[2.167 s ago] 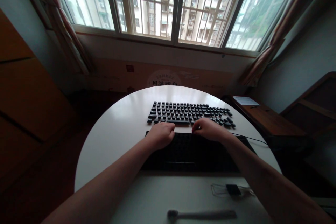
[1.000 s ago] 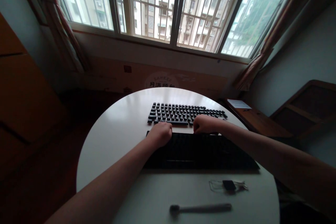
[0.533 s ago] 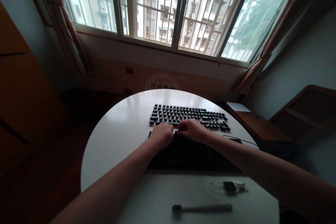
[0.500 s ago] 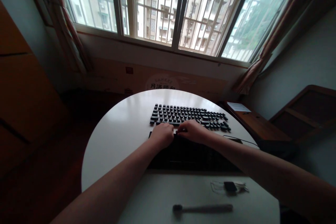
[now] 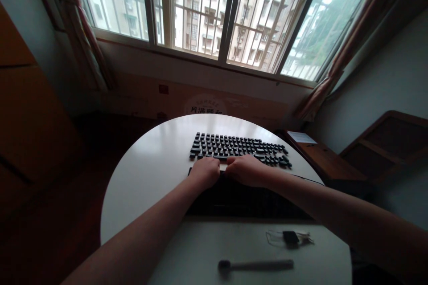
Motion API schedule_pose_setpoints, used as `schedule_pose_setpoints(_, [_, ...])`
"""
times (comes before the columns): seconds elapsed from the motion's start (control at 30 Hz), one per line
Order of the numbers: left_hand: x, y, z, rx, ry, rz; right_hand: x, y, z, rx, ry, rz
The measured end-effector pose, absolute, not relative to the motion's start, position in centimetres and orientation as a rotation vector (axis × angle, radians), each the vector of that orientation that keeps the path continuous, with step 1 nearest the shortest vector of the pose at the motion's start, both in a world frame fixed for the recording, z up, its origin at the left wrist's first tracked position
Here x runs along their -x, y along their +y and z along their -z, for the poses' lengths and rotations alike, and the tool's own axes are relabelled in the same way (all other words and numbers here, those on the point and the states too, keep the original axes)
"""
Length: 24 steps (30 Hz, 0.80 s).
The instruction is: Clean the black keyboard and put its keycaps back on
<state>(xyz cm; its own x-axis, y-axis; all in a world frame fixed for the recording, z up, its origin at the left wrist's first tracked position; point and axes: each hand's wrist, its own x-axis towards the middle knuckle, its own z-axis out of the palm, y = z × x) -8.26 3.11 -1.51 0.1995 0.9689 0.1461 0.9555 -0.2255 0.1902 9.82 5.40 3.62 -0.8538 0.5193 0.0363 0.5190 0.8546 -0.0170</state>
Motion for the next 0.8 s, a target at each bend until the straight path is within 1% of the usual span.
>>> schedule_pose_setpoints(0.13, [8.2, 3.1, 1.4, -2.389, 1.916, -0.369, -11.5, 6.7, -3.3, 0.906, -2.777, -0.148])
schedule_pose_setpoints(0.27, [8.2, 3.1, 1.4, -2.386, 1.916, -0.371, -12.4, 7.0, -2.8, 0.862, -2.875, -0.192])
schedule_pose_setpoints(0.43, [8.2, 3.1, 1.4, -2.379, 1.916, -0.365, -11.9, 6.2, -4.1, 0.764, -3.080, 0.067])
schedule_pose_setpoints(0.6, [8.2, 3.1, 1.6, -2.377, 1.925, -0.369, -11.2, 6.2, -4.9, 0.460, -3.216, 0.432])
schedule_pose_setpoints(0.8, [8.2, 3.2, 1.7, -2.372, 1.928, -0.357, -11.2, 6.1, -4.2, 0.304, -3.232, 0.605])
